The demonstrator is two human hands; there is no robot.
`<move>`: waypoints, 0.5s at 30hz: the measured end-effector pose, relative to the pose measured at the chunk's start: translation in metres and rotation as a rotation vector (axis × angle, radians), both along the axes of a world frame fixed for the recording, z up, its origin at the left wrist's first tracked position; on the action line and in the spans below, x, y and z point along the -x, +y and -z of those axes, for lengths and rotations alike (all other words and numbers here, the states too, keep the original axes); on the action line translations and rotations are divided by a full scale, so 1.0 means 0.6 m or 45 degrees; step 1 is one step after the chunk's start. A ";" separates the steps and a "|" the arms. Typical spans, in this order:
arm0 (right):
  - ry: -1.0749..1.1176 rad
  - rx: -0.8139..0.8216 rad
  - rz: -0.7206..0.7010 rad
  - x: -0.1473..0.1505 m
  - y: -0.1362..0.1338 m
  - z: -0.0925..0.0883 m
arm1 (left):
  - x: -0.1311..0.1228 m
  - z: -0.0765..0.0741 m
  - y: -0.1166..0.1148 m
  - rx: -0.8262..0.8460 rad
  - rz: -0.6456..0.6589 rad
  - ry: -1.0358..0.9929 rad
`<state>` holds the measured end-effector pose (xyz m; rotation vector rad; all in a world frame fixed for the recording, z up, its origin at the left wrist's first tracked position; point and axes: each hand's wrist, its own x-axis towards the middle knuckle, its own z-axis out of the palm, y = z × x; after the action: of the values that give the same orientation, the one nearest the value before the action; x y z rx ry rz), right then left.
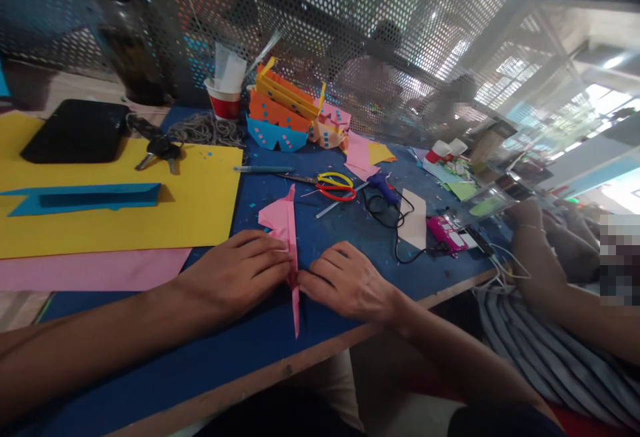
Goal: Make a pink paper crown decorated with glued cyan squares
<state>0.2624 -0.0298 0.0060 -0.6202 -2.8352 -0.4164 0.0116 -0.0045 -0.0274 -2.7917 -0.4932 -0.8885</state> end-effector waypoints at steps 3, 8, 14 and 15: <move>0.007 0.007 -0.006 0.000 0.000 -0.002 | 0.001 0.006 -0.002 0.024 -0.006 -0.006; 0.036 0.038 -0.001 0.003 -0.002 -0.005 | 0.002 0.007 -0.006 0.088 -0.013 -0.003; 0.074 0.069 0.035 0.005 -0.004 -0.004 | 0.003 0.007 -0.009 0.128 -0.036 -0.009; 0.079 0.080 0.047 0.006 -0.005 -0.004 | 0.004 0.009 -0.009 0.159 -0.039 -0.032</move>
<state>0.2589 -0.0328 0.0082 -0.6862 -2.7911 -0.3098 0.0092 -0.0100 -0.0327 -2.8789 -0.6143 -0.9180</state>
